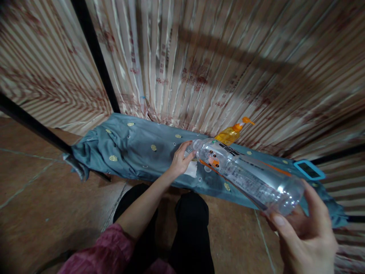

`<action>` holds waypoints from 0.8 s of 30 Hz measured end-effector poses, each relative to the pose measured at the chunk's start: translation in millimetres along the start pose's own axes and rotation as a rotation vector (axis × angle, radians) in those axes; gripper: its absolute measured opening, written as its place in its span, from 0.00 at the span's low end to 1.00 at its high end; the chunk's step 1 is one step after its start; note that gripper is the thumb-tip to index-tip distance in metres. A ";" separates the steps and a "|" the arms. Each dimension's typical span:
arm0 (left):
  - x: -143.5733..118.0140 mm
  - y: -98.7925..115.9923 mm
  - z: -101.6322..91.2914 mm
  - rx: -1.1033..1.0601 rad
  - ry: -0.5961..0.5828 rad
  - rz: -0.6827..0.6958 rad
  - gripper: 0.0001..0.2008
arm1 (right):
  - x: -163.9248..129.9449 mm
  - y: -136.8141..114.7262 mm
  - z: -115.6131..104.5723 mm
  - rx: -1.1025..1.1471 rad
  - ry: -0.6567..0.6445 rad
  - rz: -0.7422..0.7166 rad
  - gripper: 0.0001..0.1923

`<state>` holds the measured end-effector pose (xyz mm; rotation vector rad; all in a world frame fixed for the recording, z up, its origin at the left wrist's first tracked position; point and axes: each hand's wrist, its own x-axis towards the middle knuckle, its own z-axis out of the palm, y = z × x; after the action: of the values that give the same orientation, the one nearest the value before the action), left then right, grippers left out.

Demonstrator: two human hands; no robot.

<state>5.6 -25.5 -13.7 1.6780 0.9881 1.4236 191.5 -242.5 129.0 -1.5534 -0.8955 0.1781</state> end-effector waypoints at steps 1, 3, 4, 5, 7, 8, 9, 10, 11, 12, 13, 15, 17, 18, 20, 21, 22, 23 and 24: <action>0.0 0.0 0.0 0.001 -0.002 -0.002 0.17 | 0.4 0.4 0.0 -0.002 -0.003 -0.003 0.46; 0.1 0.0 -0.2 0.001 -0.005 0.002 0.17 | 1.3 2.2 -0.7 -0.015 0.005 0.002 0.46; 0.1 -0.2 -0.3 0.000 -0.005 0.007 0.17 | 1.9 3.1 -1.2 -0.021 0.011 0.012 0.46; 0.1 -0.4 -0.3 -0.001 -0.004 0.012 0.18 | 2.7 3.9 -1.8 -0.021 0.017 0.017 0.46; 0.2 -0.9 -0.3 -0.004 -0.004 0.018 0.18 | 4.6 4.7 -2.6 -0.002 0.013 0.011 0.46; 0.2 -1.1 -0.2 -0.005 -0.006 0.017 0.18 | 5.5 4.5 -2.6 0.012 0.008 0.001 0.46; 0.2 -1.3 -0.2 -0.005 -0.010 0.014 0.18 | 6.2 4.1 -2.5 0.026 0.001 -0.008 0.46; 0.2 -1.4 -0.1 -0.005 -0.013 0.009 0.19 | 6.7 3.4 -2.0 0.042 0.000 -0.016 0.45; 0.2 -1.4 -0.1 -0.004 -0.015 0.005 0.19 | 6.8 2.4 -1.4 0.053 0.000 -0.014 0.45; 0.1 -1.2 -0.1 -0.004 -0.015 0.002 0.19 | 6.6 1.5 -0.7 0.058 0.001 -0.004 0.45; 0.1 -1.0 -0.1 -0.004 -0.015 -0.001 0.19 | 6.1 0.5 0.0 0.059 0.005 0.008 0.45; -0.1 -0.4 -0.2 -0.004 -0.016 -0.003 0.19 | 4.8 -0.6 0.5 0.063 0.010 0.018 0.46; -0.2 0.0 -0.3 -0.003 -0.016 -0.007 0.18 | 4.3 -0.4 -0.8 0.051 0.003 0.030 0.47; -0.3 0.0 -0.2 -0.004 -0.016 -0.008 0.18 | 4.6 0.3 -2.1 0.046 0.005 0.040 0.47; -0.3 -0.3 0.0 -0.009 -0.012 -0.007 0.18 | 6.3 2.6 -4.7 0.020 0.014 0.055 0.49; -0.2 -0.7 0.2 -0.012 -0.009 -0.004 0.19 | 7.5 3.9 -5.6 0.005 0.022 0.053 0.49; -0.2 -1.0 0.3 -0.014 -0.006 0.001 0.19 | 8.7 5.1 -5.9 -0.001 0.029 0.041 0.49; -0.1 -1.4 0.4 -0.014 -0.003 0.006 0.19 | 9.6 6.0 -5.7 0.002 0.028 0.024 0.49; -0.1 -1.7 0.4 -0.013 -0.002 0.010 0.18 | 10.3 6.5 -4.9 0.011 0.021 0.009 0.48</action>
<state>5.8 -24.8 -15.4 1.6770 0.9689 1.4308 204.2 -239.4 128.1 -1.5466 -0.8700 0.1725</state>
